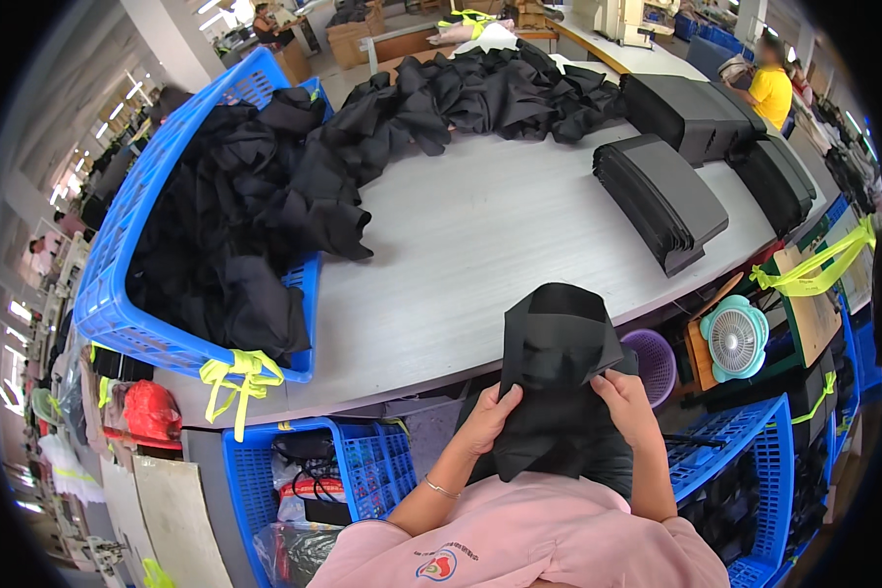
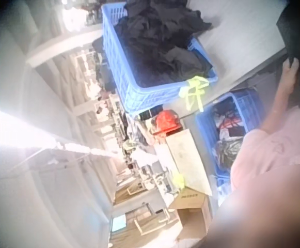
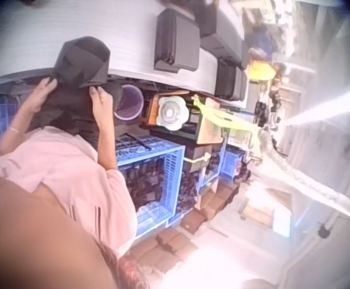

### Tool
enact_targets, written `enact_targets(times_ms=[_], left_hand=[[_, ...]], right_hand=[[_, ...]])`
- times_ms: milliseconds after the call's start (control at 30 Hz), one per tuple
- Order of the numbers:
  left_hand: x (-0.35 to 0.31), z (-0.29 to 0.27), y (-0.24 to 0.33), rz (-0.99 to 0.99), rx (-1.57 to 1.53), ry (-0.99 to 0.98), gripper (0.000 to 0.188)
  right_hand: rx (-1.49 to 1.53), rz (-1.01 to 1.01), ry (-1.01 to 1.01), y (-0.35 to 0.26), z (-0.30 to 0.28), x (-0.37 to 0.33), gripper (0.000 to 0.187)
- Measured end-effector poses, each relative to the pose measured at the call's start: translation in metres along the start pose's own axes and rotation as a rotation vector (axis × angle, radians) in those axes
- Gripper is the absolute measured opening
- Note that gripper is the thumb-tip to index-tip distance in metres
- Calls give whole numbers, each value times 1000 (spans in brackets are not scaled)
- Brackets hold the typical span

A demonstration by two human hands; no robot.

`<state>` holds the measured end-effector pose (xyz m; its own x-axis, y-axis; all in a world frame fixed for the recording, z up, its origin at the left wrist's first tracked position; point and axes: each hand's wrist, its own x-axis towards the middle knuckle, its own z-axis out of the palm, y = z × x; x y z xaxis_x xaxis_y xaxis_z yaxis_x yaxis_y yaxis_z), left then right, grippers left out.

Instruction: The person is sorting and folding black fabric items at a manufacturing facility workspace.

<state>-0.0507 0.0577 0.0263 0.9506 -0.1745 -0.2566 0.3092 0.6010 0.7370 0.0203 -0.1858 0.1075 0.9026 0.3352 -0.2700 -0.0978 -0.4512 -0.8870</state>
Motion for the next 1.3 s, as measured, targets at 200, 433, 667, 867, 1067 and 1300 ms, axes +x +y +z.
enact_targets(times_ms=[200, 433, 667, 867, 1067, 1300], left_hand=[[-10, -18, 2, -133, -115, -122, 49], [-17, 5, 2, 16, -141, -186, 48], [-29, 37, -10, 239, 305, 81, 49], [-35, 41, -13, 268, 350, 86, 31], [-27, 46, -12, -19, 353, -215, 33], [-22, 54, -28, 147, 325, 14, 23]], right_hand=[[595, 88, -30, -4, 38, -18, 18], [957, -57, 151, 3, 56, -49, 32], [-278, -301, 382, 2, 43, -39, 16], [63, -332, 231, -17, 53, -71, 16], [102, -289, 452, 20, 9, -73, 19], [240, -279, 76, -5, 15, -76, 9]])
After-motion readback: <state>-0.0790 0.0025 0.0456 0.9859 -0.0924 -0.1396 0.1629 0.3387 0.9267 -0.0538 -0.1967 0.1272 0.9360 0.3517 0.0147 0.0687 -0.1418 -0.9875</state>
